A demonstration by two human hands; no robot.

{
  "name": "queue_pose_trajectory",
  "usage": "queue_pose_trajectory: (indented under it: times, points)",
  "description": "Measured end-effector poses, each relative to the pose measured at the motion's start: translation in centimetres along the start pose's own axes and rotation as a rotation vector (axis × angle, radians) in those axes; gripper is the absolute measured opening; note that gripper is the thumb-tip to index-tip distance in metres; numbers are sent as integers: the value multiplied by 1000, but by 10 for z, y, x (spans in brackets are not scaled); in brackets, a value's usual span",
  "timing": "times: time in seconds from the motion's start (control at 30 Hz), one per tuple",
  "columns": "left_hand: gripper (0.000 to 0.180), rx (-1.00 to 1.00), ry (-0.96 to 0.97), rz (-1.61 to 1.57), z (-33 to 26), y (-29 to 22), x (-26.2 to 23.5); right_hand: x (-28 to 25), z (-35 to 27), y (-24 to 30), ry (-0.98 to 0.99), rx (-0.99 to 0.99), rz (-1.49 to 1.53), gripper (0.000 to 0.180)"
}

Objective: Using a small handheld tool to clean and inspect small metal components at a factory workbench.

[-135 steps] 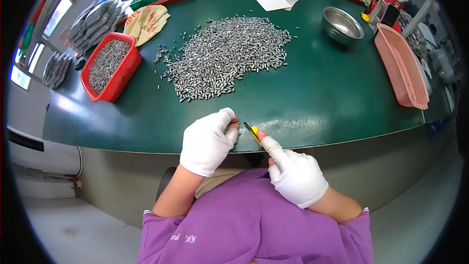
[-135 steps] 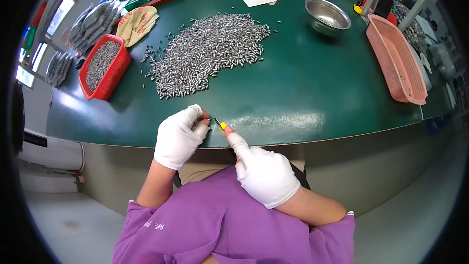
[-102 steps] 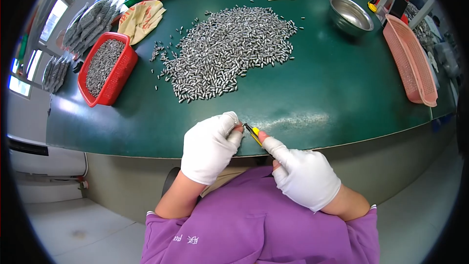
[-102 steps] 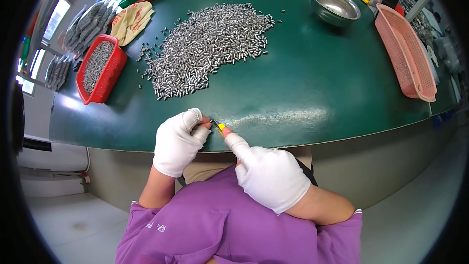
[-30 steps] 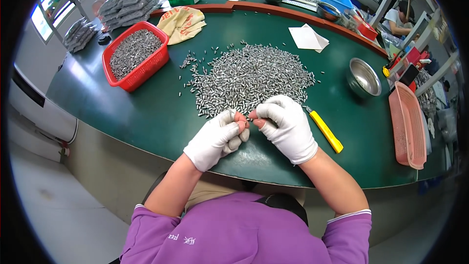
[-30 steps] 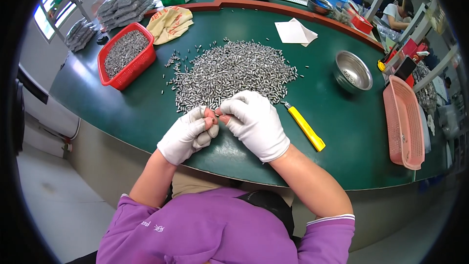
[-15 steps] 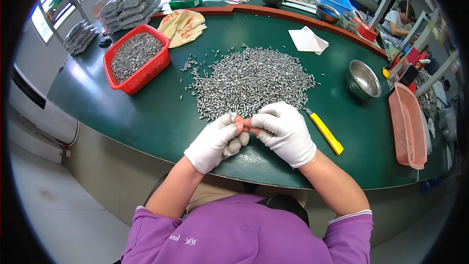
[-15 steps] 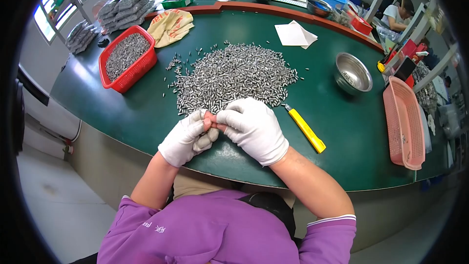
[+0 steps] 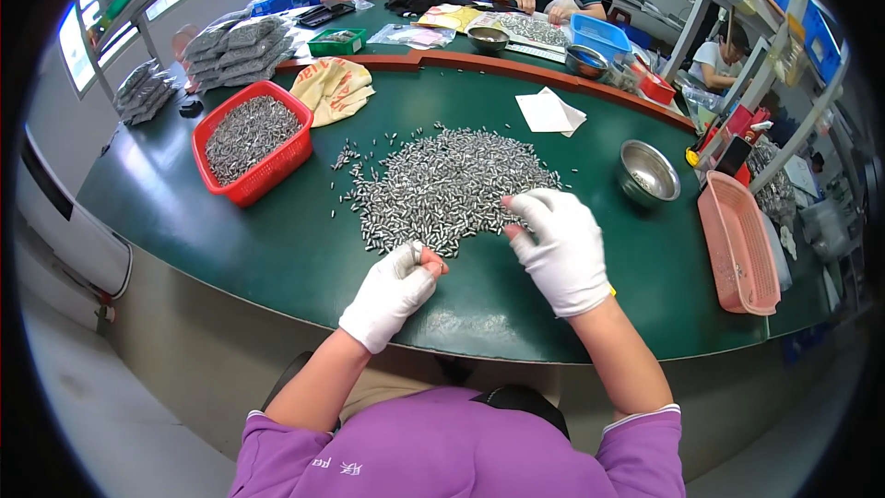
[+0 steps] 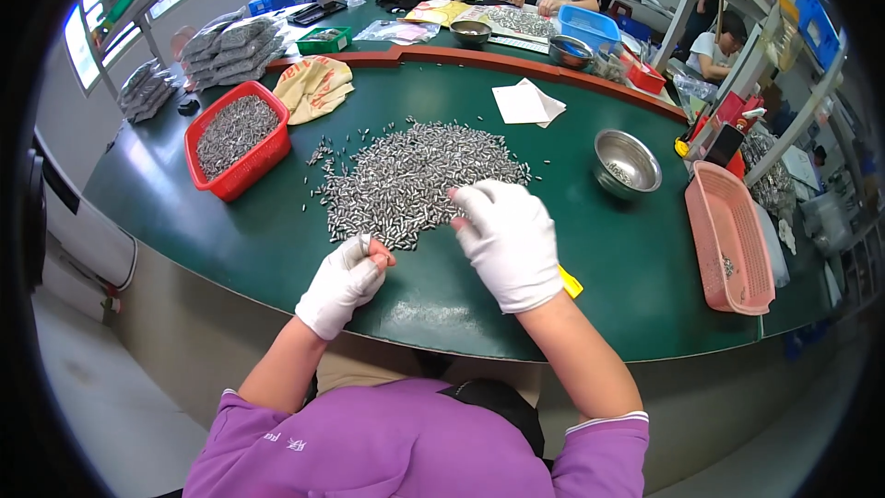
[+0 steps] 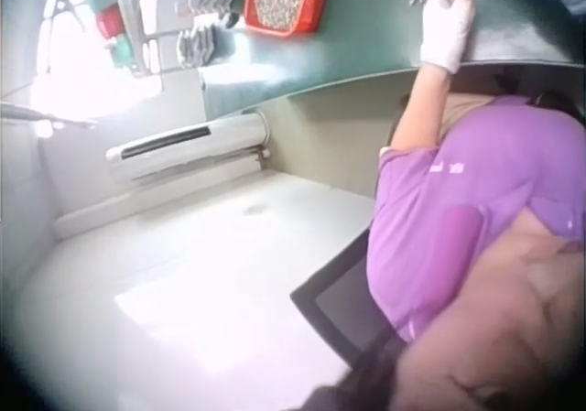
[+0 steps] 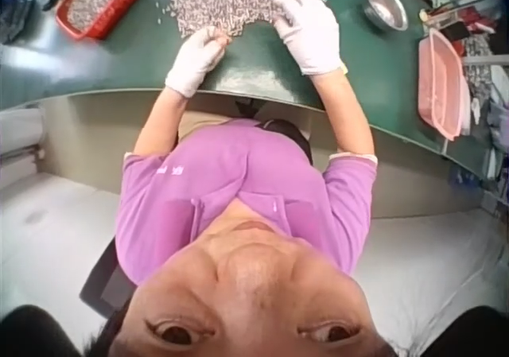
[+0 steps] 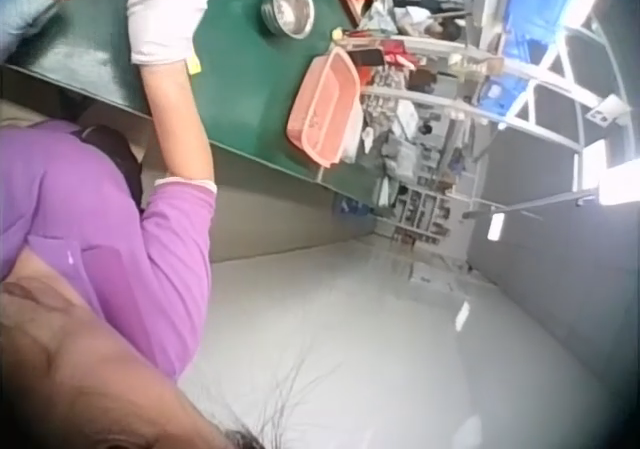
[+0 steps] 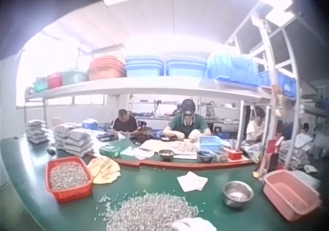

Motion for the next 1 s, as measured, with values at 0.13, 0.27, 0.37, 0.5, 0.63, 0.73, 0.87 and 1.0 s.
queue_pose_trajectory:
  times: [0.13,0.27,0.37,0.5,0.63,0.73,0.87,1.0]
  points:
    - [7,331,-110,865,-23,-23,2,-37,-26,-34,58,256,-273,33]
    - [7,466,-32,1167,-28,-20,15,-28,-65,-68,170,458,-385,39]
    - [8,468,-30,1222,-30,-22,20,-17,-80,-78,162,533,-395,37]
    - [9,441,-25,1209,-28,-19,19,-14,-82,-85,73,513,-367,22]
    - [8,449,-34,1202,-28,-19,19,-23,-88,-74,-20,617,-75,25]
    - [7,422,-20,1201,-30,-20,19,-23,-113,-35,81,784,565,37]
    - [7,368,35,1174,-30,-17,18,-18,-139,24,438,587,454,47]
    - [8,335,25,1133,-32,-18,16,1,-151,44,509,517,253,58]
Point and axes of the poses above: each hand's wrist, its own z-axis towards the middle knuckle, its own x-axis out of the palm, y = z × x, the point moved 6 cm from there along z, towards the middle knuckle, and after that the axes turned 7 degrees about x, right-handed, at the moved point
